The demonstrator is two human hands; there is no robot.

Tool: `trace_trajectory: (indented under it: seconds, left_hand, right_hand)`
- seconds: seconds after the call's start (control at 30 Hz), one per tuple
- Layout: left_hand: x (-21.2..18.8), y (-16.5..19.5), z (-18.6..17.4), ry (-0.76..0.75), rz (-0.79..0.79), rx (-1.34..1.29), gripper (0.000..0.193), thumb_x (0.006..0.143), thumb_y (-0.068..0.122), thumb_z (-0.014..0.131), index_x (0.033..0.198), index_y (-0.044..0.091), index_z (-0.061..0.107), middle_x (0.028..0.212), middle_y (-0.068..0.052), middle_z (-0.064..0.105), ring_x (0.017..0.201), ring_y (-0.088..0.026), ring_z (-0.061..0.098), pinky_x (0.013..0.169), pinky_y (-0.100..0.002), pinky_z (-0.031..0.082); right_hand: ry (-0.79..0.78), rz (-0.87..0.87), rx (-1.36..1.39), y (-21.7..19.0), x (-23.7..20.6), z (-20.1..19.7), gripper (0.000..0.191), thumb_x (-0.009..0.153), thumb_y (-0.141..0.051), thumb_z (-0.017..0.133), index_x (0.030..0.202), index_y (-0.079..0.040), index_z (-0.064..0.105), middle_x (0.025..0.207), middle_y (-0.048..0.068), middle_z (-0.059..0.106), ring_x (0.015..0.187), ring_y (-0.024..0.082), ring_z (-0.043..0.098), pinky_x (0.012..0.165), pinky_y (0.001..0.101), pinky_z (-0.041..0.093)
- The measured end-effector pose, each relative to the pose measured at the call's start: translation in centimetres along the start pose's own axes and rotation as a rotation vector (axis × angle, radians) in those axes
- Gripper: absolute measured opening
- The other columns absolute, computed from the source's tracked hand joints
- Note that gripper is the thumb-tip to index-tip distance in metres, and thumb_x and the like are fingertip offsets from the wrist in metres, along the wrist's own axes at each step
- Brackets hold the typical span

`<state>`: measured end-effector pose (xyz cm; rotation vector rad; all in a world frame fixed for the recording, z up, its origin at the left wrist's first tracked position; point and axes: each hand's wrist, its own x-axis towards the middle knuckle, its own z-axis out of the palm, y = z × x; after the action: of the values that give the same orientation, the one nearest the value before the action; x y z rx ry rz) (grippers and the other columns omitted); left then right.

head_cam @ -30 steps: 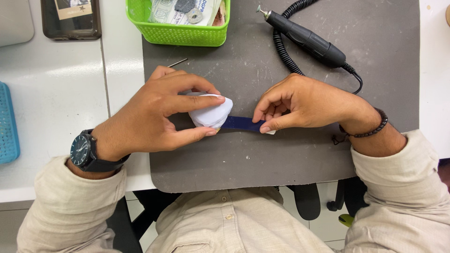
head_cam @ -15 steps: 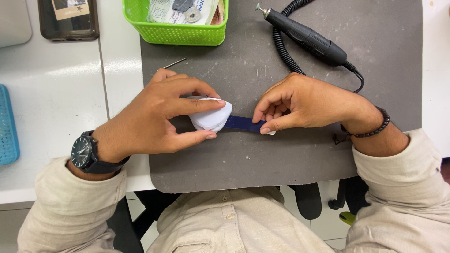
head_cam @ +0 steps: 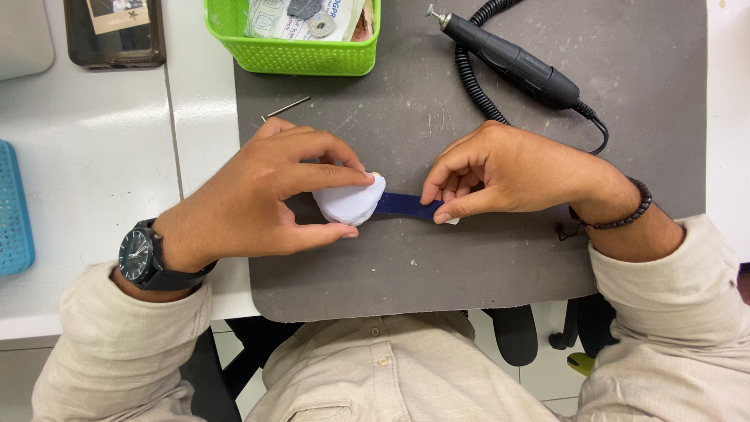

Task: The person fits a denture tooth arch onto a plaster dental model, pressing the teeth together and checking the fit. They use a blue abrasive strip between the teeth, mark contact points with red articulating paper, grind a tooth with a rotary tool, and reseat the arch on the model to verify the bite.

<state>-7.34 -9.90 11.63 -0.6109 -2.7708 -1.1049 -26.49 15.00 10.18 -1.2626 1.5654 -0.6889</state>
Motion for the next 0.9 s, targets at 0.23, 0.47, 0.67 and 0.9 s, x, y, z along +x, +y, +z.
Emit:
trace_trajectory:
  seconds: [0.23,0.47,0.67,0.9]
  left_hand:
    - [0.16,0.17,-0.25,-0.003,-0.002,0.012,0.049,0.073,0.032,0.090,0.115,0.014,0.075,0.110,0.000,0.070,0.101,-0.017,0.066,0.096,-0.038,0.041]
    - [0.20,0.36,-0.49,-0.005,-0.020,0.012,0.048,0.073,0.031,0.090,0.115,0.013,0.075,0.109,0.000,0.070,0.099,-0.018,0.065,0.095,-0.037,0.041]
    - [0.20,0.28,-0.41,0.005,-0.038,0.036,0.049,0.073,0.032,0.090,0.115,0.013,0.075,0.108,-0.001,0.070,0.098,-0.020,0.064,0.091,-0.035,0.044]
    - [0.14,0.11,-0.36,0.010,-0.046,0.044,0.049,0.072,0.031,0.091,0.114,0.011,0.075,0.110,-0.002,0.071,0.096,-0.020,0.064,0.086,-0.035,0.044]
  right_hand:
    - [0.008,0.013,0.004,-0.14,0.03,0.01,0.025,0.082,-0.021,0.081,0.102,-0.006,0.079,0.086,0.002,0.082,0.075,0.007,0.077,0.066,0.0209,0.061]
    - [-0.009,0.024,0.022,-0.23,0.04,-0.07,0.026,0.081,-0.022,0.081,0.102,-0.006,0.079,0.084,0.002,0.082,0.073,0.007,0.077,0.065,0.0212,0.061]
    - [-0.041,0.011,0.035,-0.17,0.03,-0.11,0.025,0.082,-0.021,0.080,0.102,-0.006,0.079,0.084,0.003,0.083,0.075,0.008,0.079,0.066,0.0219,0.063]
    - [-0.047,-0.033,0.057,0.04,-0.12,-0.02,0.024,0.086,-0.021,0.077,0.104,-0.005,0.078,0.090,0.004,0.084,0.081,0.009,0.081,0.070,0.0229,0.065]
